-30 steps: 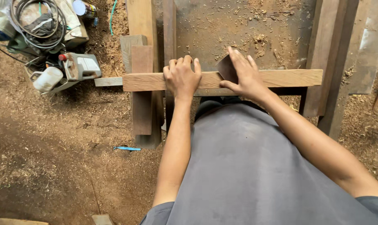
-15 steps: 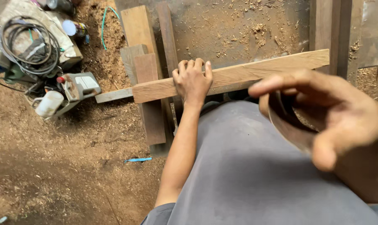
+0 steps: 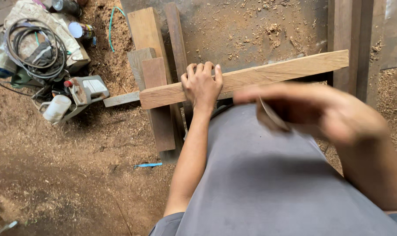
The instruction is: The person sands a piece of wood by hand using a piece of sandpaper.
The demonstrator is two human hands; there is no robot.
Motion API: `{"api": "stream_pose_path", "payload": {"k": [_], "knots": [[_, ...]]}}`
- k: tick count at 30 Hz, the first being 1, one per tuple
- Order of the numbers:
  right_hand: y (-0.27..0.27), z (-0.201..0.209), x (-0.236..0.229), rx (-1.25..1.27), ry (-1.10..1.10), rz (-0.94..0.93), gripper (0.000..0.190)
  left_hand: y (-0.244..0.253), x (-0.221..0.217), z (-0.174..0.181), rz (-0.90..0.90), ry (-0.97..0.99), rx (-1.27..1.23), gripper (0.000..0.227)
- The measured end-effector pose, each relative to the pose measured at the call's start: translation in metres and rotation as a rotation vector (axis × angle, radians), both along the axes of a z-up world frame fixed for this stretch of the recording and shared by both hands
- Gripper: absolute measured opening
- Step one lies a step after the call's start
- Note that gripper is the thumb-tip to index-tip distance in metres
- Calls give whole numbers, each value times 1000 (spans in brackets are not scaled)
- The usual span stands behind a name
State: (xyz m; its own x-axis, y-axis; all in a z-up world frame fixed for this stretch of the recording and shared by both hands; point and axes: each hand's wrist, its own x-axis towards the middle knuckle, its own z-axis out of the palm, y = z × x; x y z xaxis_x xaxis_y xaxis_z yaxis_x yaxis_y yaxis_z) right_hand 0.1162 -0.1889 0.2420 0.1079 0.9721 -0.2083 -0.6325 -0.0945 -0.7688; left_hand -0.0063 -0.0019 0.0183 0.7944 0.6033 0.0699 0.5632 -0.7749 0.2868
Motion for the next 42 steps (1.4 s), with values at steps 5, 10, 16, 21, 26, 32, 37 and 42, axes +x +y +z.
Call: {"api": "stream_pose_path", "payload": {"k": [5, 10, 16, 21, 26, 32, 37, 42], "knots": [[42, -159, 24, -385, -870, -23, 84, 4, -6, -3, 34, -168, -176, 18], [31, -243, 8, -358, -1566, 73, 86, 10, -20, -2, -12, -250, -195, 14], [20, -248, 15, -159, -1444, -29, 92, 17, -23, 2, 25, -228, -81, 12], [33, -190, 10, -297, -1116, -127, 95, 16, -14, 31, -116, -335, -193, 19], [13, -71, 28, -46, -112, 135, 116, -10, -22, 115, -190, -739, -1241, 44], [-18, -17, 29, 50, 206, 215, 124, -9, -18, 188, -397, -841, -1109, 39], [-49, 4, 17, -110, 292, 166, 129, -12, -21, 222, -489, -847, -965, 33], [-32, -19, 19, -4, 140, 164, 102, 10, -21, 185, -561, -776, -974, 34]]}}
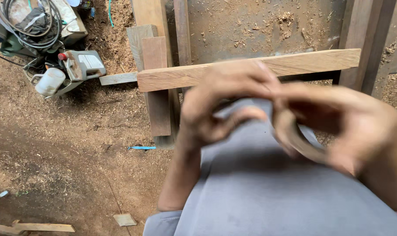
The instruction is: The person sands a piece of wood by hand using a piece of sandpaper.
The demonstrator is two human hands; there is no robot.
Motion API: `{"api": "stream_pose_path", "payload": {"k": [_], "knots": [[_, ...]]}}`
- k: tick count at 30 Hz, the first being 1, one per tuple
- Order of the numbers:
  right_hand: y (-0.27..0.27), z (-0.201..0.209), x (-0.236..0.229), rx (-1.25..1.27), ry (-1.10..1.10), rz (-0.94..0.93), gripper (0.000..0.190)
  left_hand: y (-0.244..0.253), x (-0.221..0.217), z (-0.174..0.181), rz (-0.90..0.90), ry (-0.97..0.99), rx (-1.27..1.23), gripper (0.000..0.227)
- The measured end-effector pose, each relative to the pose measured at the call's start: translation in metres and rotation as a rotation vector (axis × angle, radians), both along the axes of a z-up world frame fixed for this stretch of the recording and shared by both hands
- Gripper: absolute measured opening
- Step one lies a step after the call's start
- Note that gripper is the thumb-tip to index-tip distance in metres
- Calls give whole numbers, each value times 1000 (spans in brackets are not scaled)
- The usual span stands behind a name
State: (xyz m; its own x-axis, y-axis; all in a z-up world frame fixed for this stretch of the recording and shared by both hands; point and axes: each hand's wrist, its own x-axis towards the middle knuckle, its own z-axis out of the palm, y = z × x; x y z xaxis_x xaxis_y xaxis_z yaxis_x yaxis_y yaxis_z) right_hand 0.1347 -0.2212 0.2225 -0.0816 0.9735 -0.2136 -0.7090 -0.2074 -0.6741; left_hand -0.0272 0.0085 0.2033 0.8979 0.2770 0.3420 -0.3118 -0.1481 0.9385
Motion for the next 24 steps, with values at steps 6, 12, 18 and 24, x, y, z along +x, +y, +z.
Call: {"api": "stream_pose_path", "payload": {"k": [6, 12, 18, 24], "knots": [[86, -172, -15, -146, -1335, 18, 74, 35, -11, -128, 524, 606, 820, 19], [62, -232, -12, -80, -1438, 31, 74, 21, -16, -181, 650, 714, 968, 22], [61, -233, -17, -86, -1378, -207, 61, 20, -12, -180, 706, 721, 1037, 22], [45, -228, -53, -291, -1653, -231, 37, 22, -11, -181, 673, 773, 1055, 21]]}}
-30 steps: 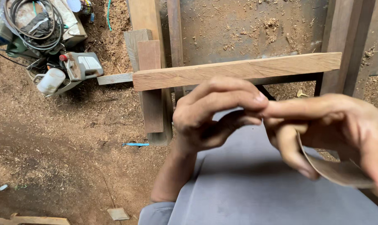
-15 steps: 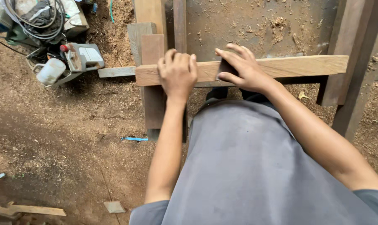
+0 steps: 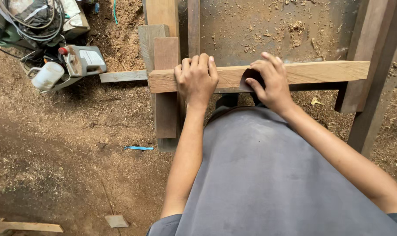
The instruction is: The person sands a piece of wood by hand using a piece of sandpaper.
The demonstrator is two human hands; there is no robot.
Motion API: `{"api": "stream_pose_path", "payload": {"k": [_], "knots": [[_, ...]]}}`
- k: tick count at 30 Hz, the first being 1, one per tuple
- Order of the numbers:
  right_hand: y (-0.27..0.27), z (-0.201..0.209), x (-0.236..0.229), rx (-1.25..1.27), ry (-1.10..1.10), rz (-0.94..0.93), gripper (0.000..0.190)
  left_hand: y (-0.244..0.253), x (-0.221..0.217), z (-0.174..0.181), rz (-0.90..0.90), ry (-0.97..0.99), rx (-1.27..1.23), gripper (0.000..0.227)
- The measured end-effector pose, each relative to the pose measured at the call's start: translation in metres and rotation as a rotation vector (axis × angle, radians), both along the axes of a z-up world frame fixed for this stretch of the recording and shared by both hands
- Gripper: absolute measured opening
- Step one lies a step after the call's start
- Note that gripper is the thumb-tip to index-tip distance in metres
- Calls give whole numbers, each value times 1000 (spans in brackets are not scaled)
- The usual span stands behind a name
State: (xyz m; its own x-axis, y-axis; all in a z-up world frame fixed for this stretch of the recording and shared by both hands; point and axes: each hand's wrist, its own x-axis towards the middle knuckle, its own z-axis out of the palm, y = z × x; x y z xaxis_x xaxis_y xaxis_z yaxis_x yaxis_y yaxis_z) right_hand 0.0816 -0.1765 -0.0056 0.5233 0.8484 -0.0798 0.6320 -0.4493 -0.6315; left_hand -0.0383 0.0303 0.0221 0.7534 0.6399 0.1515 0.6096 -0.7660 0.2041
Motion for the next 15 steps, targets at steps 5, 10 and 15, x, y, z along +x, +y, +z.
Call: {"api": "stream_pose_path", "payload": {"k": [5, 10, 15], "knots": [[0, 3, -25, -50, -194, 77, 57, -1, 3, 1, 4, -24, 16, 21], [23, -4, -8, -81, -440, 131, 72, -2, 1, -1, 21, -28, 33, 21], [40, -4, 7, -13, -351, 279, 86, -1, 2, -5, 34, 16, -21, 21]]}}
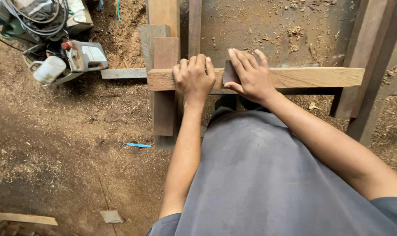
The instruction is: The person sands a piece of wood by hand using a piece of sandpaper.
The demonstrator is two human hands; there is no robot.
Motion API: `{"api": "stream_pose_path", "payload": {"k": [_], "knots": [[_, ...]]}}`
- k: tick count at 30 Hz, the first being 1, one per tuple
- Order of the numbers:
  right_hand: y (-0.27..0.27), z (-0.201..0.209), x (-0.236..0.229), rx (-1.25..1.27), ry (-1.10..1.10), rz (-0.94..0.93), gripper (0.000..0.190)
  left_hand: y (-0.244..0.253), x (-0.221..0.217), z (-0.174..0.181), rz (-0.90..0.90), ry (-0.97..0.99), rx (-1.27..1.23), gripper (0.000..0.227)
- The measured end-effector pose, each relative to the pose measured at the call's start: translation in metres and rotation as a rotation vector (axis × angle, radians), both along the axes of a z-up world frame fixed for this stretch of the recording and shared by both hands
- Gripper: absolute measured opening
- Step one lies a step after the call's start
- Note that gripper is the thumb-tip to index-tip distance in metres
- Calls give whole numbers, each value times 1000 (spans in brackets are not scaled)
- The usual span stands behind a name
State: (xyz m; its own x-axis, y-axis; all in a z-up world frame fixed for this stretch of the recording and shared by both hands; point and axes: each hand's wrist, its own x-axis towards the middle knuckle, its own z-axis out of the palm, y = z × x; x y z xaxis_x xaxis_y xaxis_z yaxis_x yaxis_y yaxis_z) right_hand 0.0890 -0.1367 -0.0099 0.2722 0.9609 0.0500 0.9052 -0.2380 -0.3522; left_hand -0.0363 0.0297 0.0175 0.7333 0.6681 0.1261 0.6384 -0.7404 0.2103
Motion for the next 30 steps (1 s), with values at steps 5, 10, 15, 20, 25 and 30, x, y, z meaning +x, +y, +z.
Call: {"api": "stream_pose_path", "payload": {"k": [5, 10, 15, 20, 25, 30], "knots": [[-21, 4, 24, 18, -10, 75, 90, 3, 3, 1, 19, -13, 65, 22], [0, -7, 7, -24, 7, 113, 101, -2, 1, -2, 41, -25, 52, 24], [-26, 0, 37, 8, 47, 167, 97, 4, 0, -12, 49, -4, 6, 25], [-11, -10, 32, -1, 153, 144, 86, 2, -1, -16, 56, 21, -7, 25], [12, -3, 25, -16, 246, 189, 81, 0, -2, -7, 56, -22, 58, 24], [-5, 8, 36, -45, 128, 103, 74, 1, 2, -4, 63, -48, 66, 22]]}}
